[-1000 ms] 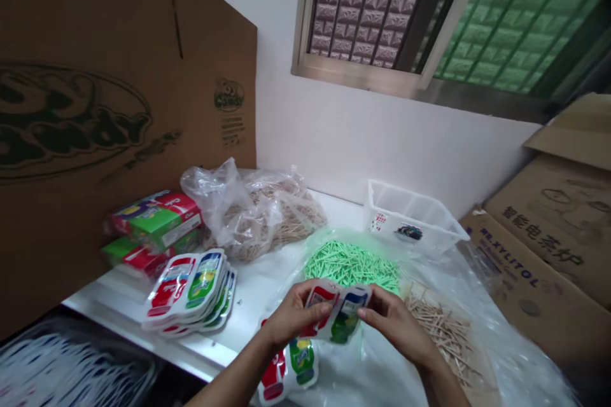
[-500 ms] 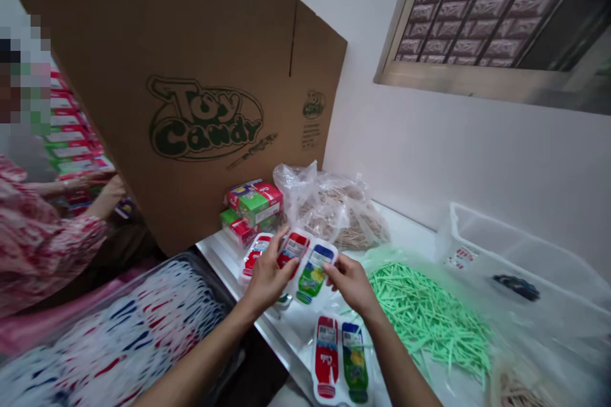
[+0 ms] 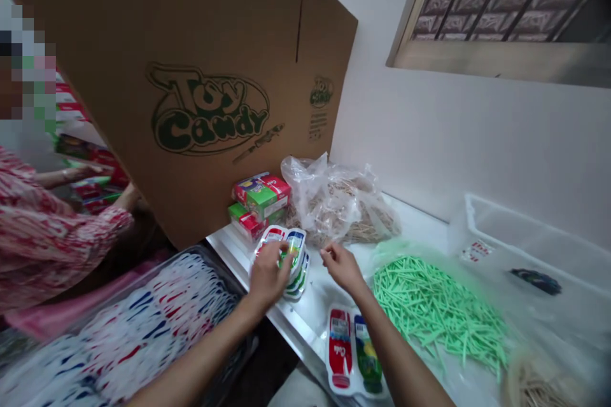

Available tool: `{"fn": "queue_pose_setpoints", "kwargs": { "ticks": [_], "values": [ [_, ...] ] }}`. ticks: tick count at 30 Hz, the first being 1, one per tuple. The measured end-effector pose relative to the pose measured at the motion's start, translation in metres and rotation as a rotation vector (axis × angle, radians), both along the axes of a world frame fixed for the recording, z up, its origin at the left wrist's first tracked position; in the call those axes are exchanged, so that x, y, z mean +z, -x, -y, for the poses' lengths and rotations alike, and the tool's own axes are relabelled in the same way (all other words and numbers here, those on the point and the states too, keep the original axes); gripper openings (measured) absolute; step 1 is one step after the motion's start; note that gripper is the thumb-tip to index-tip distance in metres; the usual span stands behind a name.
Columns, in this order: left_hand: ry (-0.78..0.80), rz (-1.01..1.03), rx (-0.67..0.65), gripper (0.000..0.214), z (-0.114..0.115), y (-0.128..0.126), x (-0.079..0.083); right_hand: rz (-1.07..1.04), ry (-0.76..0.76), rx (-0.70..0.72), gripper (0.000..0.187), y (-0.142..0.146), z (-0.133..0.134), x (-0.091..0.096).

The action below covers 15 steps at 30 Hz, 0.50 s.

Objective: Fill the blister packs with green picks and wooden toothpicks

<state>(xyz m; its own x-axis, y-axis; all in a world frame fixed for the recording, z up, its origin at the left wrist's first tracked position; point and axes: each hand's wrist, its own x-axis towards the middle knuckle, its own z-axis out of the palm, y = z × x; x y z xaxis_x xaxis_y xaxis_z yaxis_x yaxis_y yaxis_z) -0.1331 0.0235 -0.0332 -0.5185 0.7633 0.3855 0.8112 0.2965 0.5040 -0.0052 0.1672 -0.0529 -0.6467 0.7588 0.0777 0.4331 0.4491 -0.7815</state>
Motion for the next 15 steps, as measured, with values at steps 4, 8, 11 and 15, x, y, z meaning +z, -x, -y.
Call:
{"fn": "queue_pose_setpoints", "kwargs": {
  "ticks": [4,8,11,15],
  "values": [
    [0.359,0.127,-0.295,0.035,0.002,-0.075,-0.029,0.065,0.039,-0.074,0.025,-0.063,0.001,-0.012],
    [0.618,0.075,-0.216,0.035,-0.011,-0.094,-0.056,0.148,0.032,-0.15,0.024,-0.123,0.02,-0.029],
    [0.659,0.024,-0.267,0.024,-0.021,-0.086,-0.057,0.28,-0.004,-0.211,0.025,-0.155,0.036,-0.042],
    [0.674,-0.052,-0.318,0.025,-0.027,-0.084,-0.046,0.429,-0.015,-0.21,0.024,-0.173,0.049,-0.053]
  ]
}}
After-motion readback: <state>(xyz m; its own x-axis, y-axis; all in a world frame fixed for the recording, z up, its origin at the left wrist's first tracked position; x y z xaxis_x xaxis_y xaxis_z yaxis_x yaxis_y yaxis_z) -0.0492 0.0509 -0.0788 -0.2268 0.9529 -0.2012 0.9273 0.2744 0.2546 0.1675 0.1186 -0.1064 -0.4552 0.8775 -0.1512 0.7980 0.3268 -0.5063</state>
